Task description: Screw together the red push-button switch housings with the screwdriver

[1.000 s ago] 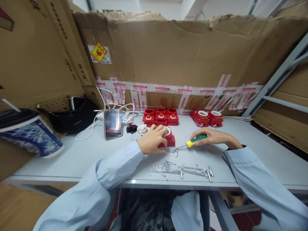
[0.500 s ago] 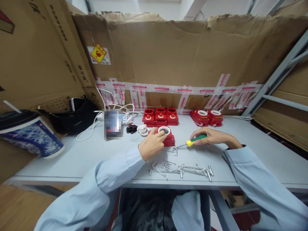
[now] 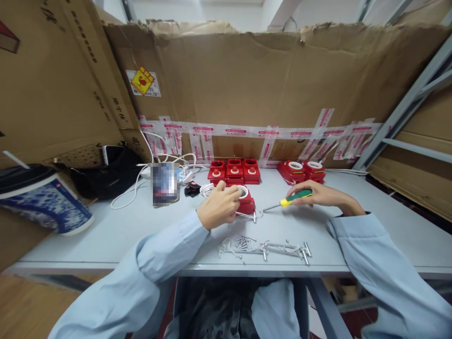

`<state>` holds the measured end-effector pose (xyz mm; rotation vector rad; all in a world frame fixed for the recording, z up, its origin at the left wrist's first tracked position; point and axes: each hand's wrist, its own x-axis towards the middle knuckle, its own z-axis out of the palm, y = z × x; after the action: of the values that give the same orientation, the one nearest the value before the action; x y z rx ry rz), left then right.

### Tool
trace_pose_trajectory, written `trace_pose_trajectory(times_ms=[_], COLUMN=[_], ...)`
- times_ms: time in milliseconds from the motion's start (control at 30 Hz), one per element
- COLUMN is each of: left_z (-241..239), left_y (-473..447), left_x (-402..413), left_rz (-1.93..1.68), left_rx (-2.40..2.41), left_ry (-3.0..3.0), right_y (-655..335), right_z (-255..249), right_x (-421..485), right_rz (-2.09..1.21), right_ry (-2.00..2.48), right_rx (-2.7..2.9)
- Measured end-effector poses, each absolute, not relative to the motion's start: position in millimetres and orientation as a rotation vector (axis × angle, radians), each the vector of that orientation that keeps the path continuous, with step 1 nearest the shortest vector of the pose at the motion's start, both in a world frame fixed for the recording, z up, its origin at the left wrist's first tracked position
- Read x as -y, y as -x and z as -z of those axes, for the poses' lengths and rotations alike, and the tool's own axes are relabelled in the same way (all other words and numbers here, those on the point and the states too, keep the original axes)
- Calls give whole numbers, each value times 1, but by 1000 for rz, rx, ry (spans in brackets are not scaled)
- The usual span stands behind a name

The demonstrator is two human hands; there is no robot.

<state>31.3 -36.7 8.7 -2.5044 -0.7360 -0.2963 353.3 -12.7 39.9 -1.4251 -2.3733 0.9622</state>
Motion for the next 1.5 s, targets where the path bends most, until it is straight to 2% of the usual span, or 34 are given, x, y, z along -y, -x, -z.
trace_pose_trajectory(times_ms=[400,633,967,1500], left_z=[-63,-46,6,5], left_y=[-14,-41,-92,-95], left_x=[50,63,77,80], left_rz=[661,848,667,352], left_rx=[802,778,768,997], left_ry=[2237,2506,2816,3146], right_y=[-378,-370,-375,-368], right_z=[-41,-43,-37,-34], right_x=[7,10,5,4], right_rz=[-810,-775,-762,-721], right_ry=[1654,1678,1701,1692], right_rx=[2117,1990,2001,2078])
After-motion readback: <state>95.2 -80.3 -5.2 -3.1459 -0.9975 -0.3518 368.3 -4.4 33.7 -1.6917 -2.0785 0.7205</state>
